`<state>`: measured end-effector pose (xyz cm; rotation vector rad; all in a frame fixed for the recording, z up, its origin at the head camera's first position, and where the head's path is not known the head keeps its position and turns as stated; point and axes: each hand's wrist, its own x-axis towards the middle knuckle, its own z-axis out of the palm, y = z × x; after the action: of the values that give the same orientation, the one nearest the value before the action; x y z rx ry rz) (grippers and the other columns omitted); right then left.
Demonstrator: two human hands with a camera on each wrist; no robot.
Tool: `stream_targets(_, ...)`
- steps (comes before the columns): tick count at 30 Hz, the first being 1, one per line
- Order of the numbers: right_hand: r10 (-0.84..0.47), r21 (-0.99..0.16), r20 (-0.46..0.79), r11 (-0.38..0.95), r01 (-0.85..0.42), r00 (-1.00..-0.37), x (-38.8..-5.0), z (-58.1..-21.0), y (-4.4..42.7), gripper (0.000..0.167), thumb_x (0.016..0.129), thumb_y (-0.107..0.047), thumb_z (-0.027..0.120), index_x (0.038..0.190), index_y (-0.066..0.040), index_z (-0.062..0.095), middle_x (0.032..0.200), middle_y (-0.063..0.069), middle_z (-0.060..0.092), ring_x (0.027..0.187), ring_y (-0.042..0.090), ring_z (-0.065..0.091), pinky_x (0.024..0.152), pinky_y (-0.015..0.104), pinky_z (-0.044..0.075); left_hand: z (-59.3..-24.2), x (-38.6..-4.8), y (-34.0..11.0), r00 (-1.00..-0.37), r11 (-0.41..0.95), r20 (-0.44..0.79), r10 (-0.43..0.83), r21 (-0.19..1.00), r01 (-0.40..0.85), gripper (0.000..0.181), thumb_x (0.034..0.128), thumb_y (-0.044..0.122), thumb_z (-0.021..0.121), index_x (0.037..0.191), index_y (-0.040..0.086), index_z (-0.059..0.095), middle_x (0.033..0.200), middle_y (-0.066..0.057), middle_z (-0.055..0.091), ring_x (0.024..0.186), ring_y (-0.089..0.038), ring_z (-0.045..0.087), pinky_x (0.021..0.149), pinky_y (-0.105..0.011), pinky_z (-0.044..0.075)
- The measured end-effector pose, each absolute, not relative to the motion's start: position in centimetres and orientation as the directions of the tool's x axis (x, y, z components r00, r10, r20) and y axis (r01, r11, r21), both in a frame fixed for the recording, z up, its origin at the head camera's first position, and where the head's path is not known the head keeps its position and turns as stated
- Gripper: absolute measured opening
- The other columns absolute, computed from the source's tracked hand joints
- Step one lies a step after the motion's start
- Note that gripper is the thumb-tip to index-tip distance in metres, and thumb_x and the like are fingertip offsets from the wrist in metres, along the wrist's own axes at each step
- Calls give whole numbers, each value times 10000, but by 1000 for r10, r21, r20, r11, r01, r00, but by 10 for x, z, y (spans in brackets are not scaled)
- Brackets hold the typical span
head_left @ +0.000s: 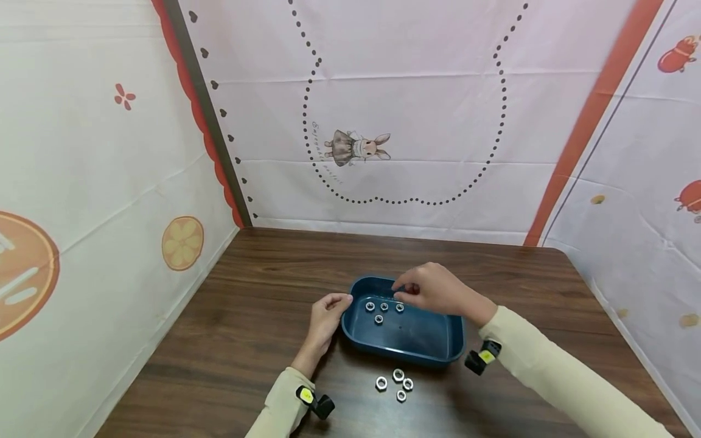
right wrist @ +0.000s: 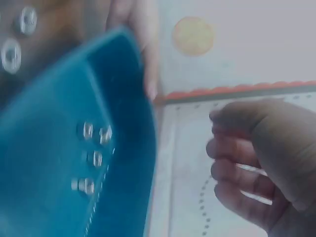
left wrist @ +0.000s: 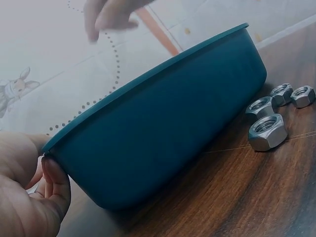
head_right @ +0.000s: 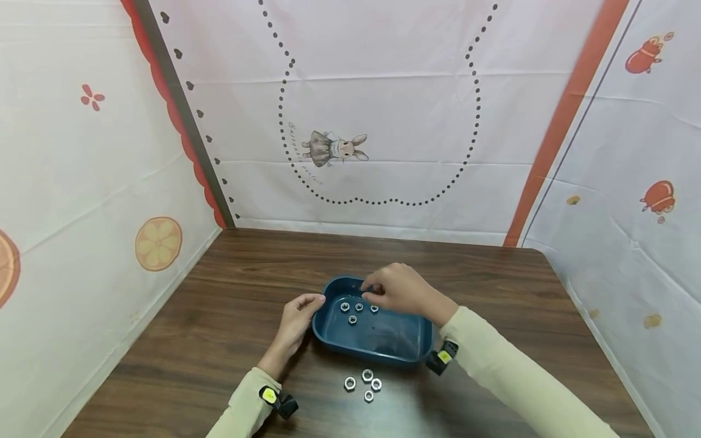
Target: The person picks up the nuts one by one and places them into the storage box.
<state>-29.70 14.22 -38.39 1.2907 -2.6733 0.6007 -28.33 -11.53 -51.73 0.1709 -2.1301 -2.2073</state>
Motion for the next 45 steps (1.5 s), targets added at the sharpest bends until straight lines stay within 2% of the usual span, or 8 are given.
stream_targets(3,-679,-323,379,539,-778,-629,-273,-388,147,63,932,-182,761,969,-150,802,627,-164,532,532,-40,419,495,194,386,-518,-283,-116,-992,-27,-31,-121,999,-28,289,946,250,755,1089,0,728,1062,-205,726,880,-171,650,714,-217,516)
stream_targets(7,-602,-344,560,456,-821,-569,-240,-404,149,71,913,-136,761,854,-168,784,643,-168,560,545,-75,408,488,129,374,-515,-280,-117,-992,-16,-37,-118,999,-35,272,949,225,748,1080,-12,722,1022,-198,723,853,-171,640,694,-216,507)
stream_targets(12,-535,-398,640,382,-834,-551,-197,-430,147,165,852,-75,783,796,-225,740,661,-180,575,570,-112,421,497,71,368,-518,-281,-117,-993,-20,-40,-115,999,-38,278,945,239,755,1078,-3,726,1024,-198,726,837,-150,638,688,-221,510)
stream_targets(15,-547,-441,585,404,-801,-598,-179,-448,148,169,854,-89,788,803,-242,739,684,-205,584,586,-128,436,511,67,381,-518,-281,-117,-992,-26,-42,-119,999,-39,272,946,237,754,1080,2,729,1042,-204,727,849,-156,643,691,-222,514)
stream_targets(22,-488,-586,344,555,-590,-802,-158,-482,156,60,911,-201,772,868,-241,758,666,-261,522,583,-101,459,522,148,426,-519,-284,-117,-991,-1,-49,-125,999,-49,289,952,269,749,1097,20,731,1068,-188,728,892,-185,650,722,-227,513)
stream_targets(26,-449,-623,220,619,-479,-866,-155,-495,156,52,908,-270,781,909,-221,761,648,-253,504,578,-81,462,526,183,426,-519,-285,-117,-991,-8,-48,-123,999,-47,287,948,267,753,1092,19,733,1070,-194,728,898,-188,652,724,-228,514)
stream_targets(35,-527,-607,123,630,-484,-841,-156,-506,147,225,921,-357,764,1059,-182,788,630,-254,486,560,-75,446,513,185,386,-515,-284,-117,-990,-14,-49,-131,999,-47,266,951,251,749,1089,23,736,1072,-194,727,879,-168,648,722,-229,517)
stream_targets(45,-530,-601,94,644,-473,-843,-163,-511,143,179,911,-259,773,1056,-157,799,580,-246,469,515,-68,419,484,188,362,-518,-285,-116,-991,-15,-51,-124,999,-50,292,947,281,755,1085,25,737,1062,-184,729,876,-158,645,729,-233,515)
